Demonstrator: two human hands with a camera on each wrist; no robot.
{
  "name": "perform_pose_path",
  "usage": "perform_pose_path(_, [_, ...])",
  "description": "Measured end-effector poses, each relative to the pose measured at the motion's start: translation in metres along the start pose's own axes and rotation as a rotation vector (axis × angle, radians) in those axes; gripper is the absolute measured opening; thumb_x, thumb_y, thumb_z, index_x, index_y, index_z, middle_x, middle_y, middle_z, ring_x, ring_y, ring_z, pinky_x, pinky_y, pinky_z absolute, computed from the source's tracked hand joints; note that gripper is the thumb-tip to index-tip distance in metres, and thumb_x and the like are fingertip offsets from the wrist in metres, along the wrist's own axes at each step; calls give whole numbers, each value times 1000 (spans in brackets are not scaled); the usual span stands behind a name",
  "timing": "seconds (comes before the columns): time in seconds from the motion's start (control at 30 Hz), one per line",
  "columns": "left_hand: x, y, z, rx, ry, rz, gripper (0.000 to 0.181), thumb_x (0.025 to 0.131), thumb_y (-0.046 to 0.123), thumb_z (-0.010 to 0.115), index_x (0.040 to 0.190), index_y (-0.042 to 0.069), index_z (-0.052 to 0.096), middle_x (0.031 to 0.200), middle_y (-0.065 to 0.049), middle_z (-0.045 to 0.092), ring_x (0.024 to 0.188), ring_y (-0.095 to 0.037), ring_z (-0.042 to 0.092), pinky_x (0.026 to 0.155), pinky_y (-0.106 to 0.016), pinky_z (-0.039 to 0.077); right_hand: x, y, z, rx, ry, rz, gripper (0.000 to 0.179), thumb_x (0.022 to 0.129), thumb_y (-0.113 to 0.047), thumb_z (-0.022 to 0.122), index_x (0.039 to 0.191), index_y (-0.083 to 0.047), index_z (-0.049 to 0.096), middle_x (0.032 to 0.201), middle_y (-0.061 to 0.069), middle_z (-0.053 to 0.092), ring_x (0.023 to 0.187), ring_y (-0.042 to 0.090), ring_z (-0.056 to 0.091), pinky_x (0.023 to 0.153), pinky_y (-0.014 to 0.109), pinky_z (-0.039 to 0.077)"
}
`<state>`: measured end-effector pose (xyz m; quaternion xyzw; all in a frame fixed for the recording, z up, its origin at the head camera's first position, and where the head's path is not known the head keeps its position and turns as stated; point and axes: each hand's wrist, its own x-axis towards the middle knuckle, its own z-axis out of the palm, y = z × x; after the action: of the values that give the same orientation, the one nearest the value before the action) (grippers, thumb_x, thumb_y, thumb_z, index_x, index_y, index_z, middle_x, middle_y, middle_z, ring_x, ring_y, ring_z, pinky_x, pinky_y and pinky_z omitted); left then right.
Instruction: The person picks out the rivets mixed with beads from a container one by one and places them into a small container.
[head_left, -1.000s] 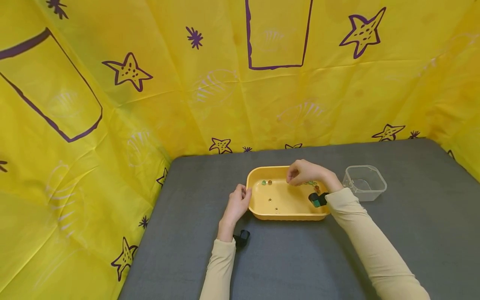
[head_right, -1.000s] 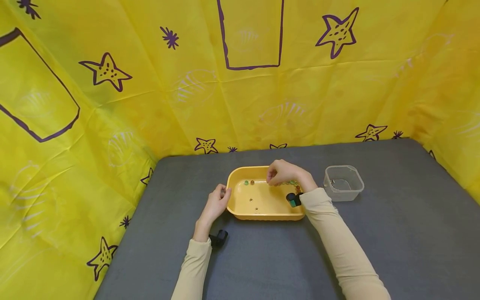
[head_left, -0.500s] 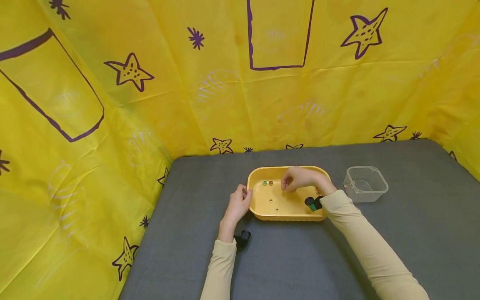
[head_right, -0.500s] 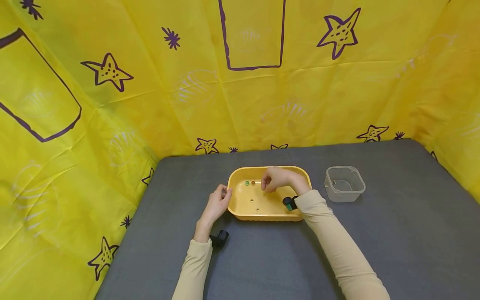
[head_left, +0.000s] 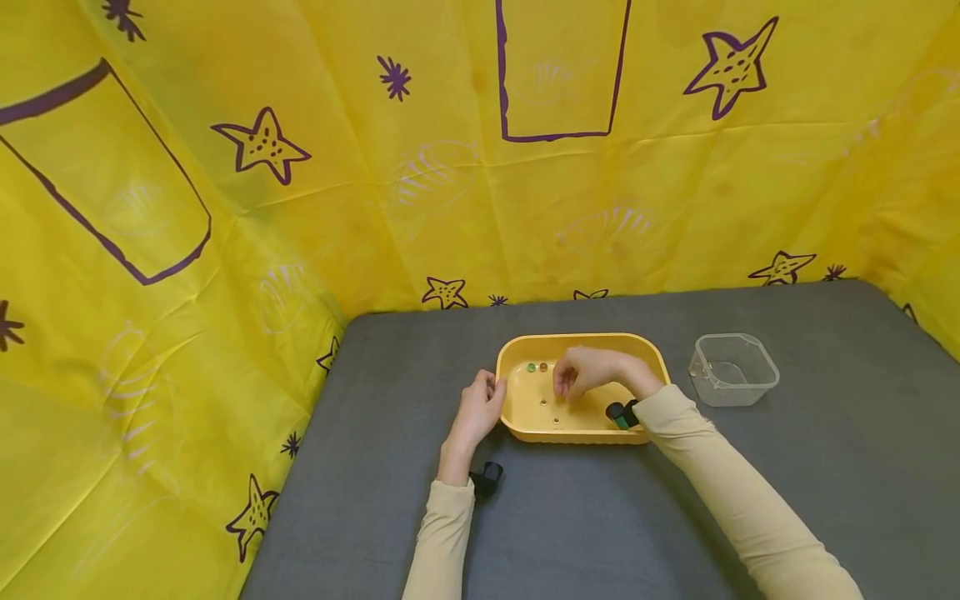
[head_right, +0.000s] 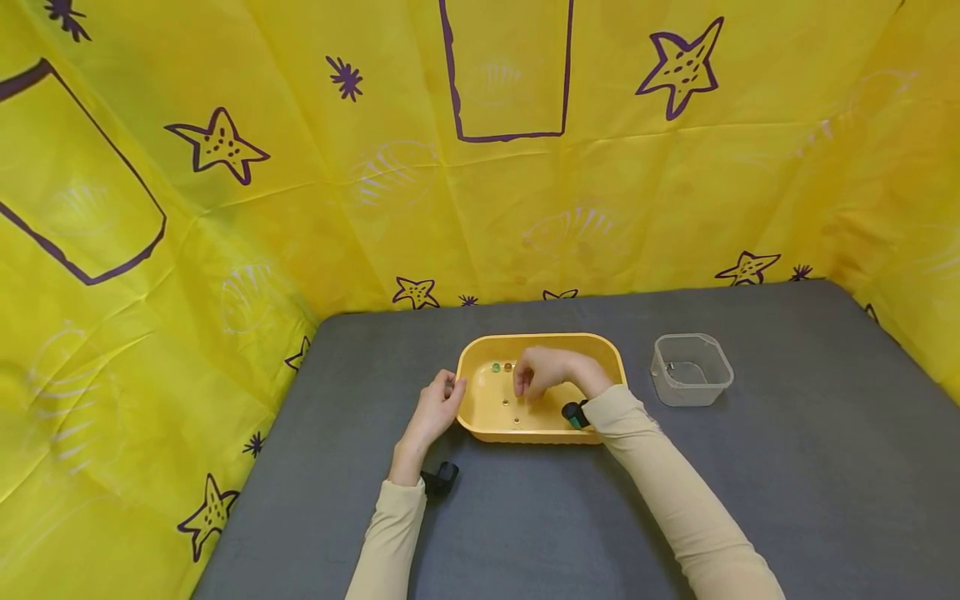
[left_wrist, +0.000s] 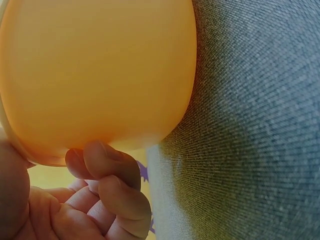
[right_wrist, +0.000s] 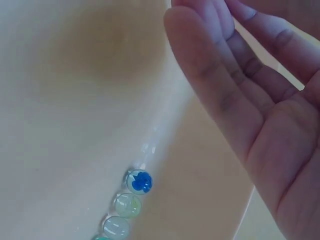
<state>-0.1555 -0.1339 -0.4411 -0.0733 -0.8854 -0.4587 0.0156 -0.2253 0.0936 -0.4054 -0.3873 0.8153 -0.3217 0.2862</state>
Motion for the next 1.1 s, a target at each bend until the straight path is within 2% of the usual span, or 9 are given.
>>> perform_pose_path(0.53, [1,0,0,12,0,-8,21,96,20,47,94,0,49,65,-4,51,52,-12,45,49,-24,39,10,-5,7,28,-115,-27,16,72,7,69,87,3,67,78,9,64,68,8,54,67,23,47])
perform_pose_path(0.9, [2,0,1,14,-8,-41,20,96,21,47,95,1,49,65,-3,49,53,-12,45,50,-25,40,16,-6,11,55,-176,-47,17,71,8,70,87,5,66,78,13,64,67,9,54,65,22,47])
perform_pose_path(1.1, [2,0,1,24,-3,-39,20,96,21,48,95,1,49,65,-3,49,53,-12,45,50,-25,39,18,-7,13,46,-185,-22,17,70,9,70,87,5,66,76,12,63,65,8,53,64,21,46])
